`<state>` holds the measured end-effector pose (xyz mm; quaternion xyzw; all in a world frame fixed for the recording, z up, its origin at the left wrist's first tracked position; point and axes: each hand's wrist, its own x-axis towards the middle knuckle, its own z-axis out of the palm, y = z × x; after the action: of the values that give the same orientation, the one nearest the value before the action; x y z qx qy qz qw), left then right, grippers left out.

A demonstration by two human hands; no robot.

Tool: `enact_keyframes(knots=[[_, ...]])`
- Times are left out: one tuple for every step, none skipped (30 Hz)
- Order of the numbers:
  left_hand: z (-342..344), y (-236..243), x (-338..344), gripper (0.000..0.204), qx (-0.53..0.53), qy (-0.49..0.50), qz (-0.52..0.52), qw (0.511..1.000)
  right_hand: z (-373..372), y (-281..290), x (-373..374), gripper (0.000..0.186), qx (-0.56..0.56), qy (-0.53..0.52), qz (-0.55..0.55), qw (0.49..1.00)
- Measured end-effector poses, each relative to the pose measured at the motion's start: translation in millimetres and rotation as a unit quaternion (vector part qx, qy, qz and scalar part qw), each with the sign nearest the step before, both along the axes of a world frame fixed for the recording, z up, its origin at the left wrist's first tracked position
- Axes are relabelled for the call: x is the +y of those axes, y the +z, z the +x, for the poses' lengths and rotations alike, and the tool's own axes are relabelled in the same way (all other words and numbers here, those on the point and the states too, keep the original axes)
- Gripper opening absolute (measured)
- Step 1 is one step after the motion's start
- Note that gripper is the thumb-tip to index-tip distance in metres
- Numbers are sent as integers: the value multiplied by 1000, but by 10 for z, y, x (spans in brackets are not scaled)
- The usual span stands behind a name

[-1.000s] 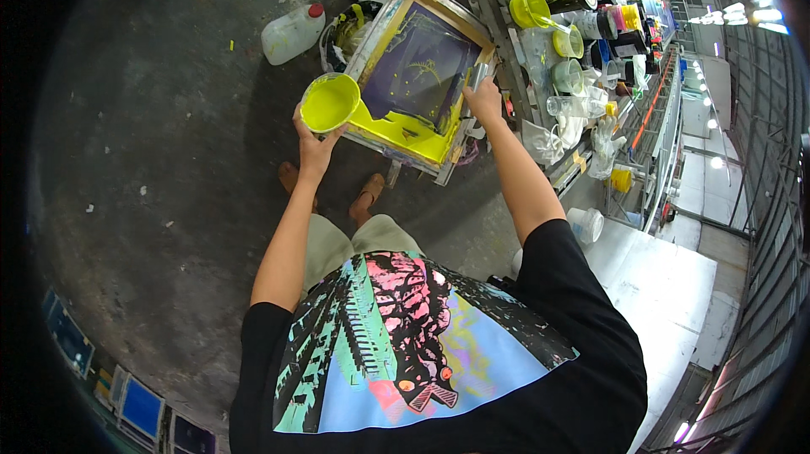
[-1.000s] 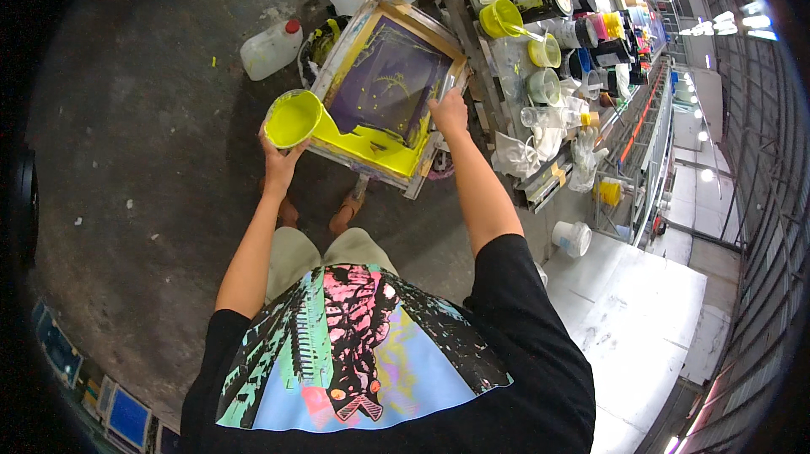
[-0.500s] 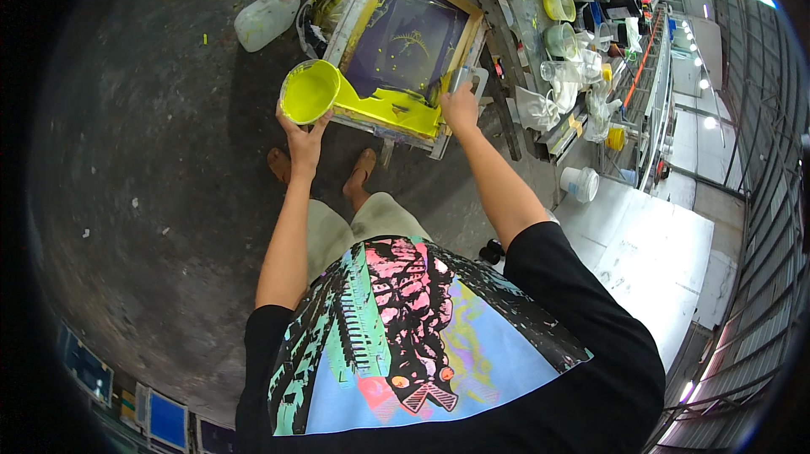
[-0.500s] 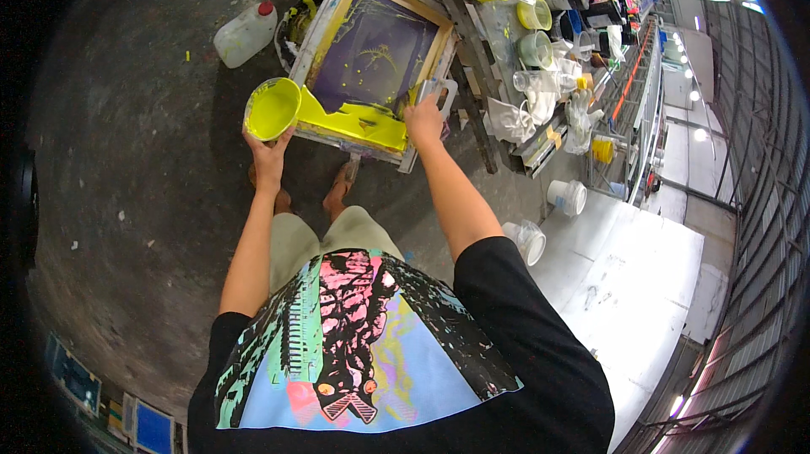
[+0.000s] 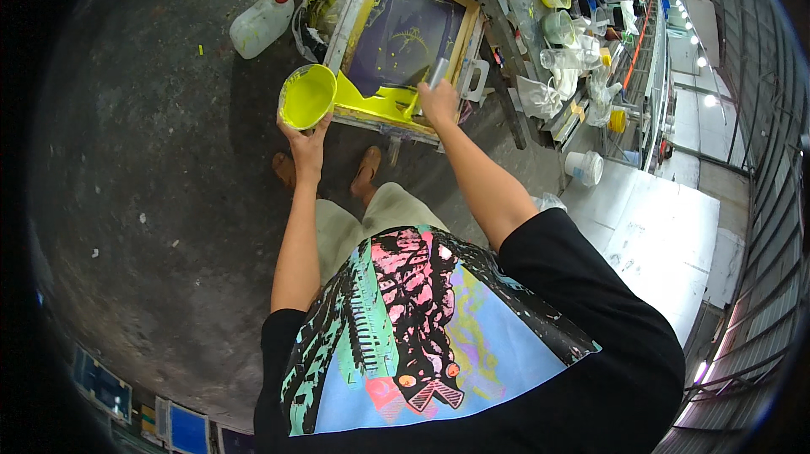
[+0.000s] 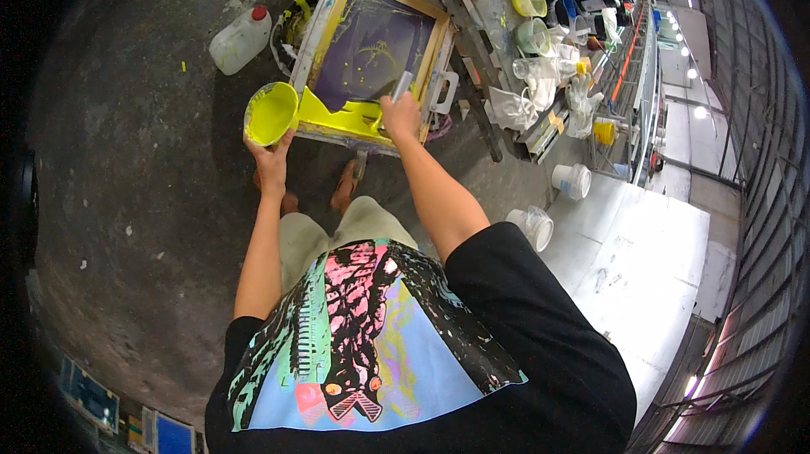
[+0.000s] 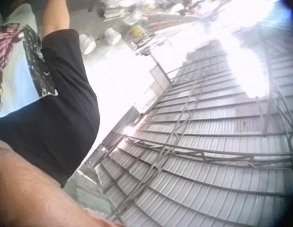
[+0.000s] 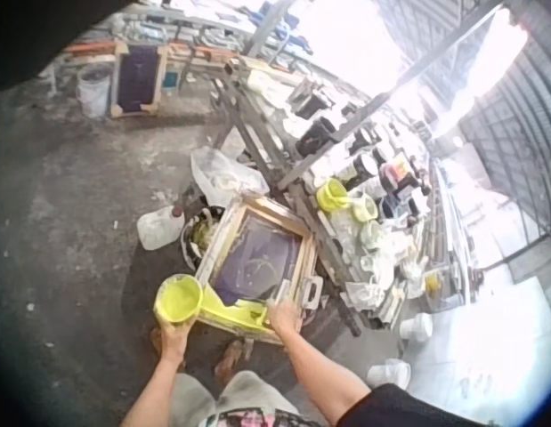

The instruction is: The person pours yellow ink onto a screen printing frame and uses a squeegee to spread the ink across the mesh. They then wipe the screen with a cloth and put on gloves before continuing to clean the frame.

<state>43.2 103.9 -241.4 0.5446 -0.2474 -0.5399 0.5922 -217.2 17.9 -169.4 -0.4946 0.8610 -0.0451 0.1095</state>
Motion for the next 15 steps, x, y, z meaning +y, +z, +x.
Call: enact_keyframes(knots=[[1, -7, -12, 94, 6, -1, 2, 1000, 41, -40, -78, 45, -9, 1, -8, 1000], [2, -13, -22, 94, 12, -2, 3, 1000, 77, -74, -135, 45, -18, 3, -17, 1000], [11, 15, -33, 94, 3, -8, 15, 1000, 134, -84, -177, 44, -20, 13, -20, 1000], [12, 76, -21, 95, -6, -15, 28, 999, 183, -75, -211, 44, -24, 23, -16, 999], [6, 134, -28, 95, -15, -23, 40, 999, 232, -66, -251, 44, -28, 33, -13, 999], [-2, 136, -31, 90, -24, -12, 44, 999, 304, -50, -294, 44, -34, 45, -8, 998], [-24, 118, -19, 86, -33, -1, 49, 998, 375, -49, -347, 42, -33, 83, -6, 996], [-47, 100, -7, 82, -42, 10, 54, 998, 445, -47, -405, 40, -33, 121, -5, 992], [-56, 63, 6, 81, -32, 14, 46, 998, 478, -83, -404, 38, -34, 159, 0, 987], [-55, 17, -7, 81, -22, 19, 37, 999, 493, -110, -370, 36, -29, 210, -1, 977], [-54, -24, -3, 80, -12, 23, 27, 999, 501, -132, -329, 34, -24, 260, -1, 965], [-61, -46, -8, 80, -9, 24, 27, 999, 470, -160, -316, 33, -17, 310, -4, 950], [-68, -67, -9, 80, -7, 26, 26, 999, 432, -180, -198, 32, -2, 369, -8, 929], [-83, -84, -3, 80, -5, 28, 24, 999, 382, -189, -66, 37, 8, 383, 12, 923], [-83, -107, 2, 81, -11, 29, 27, 999, 375, -142, 59, 44, 15, 402, 31, 915]])
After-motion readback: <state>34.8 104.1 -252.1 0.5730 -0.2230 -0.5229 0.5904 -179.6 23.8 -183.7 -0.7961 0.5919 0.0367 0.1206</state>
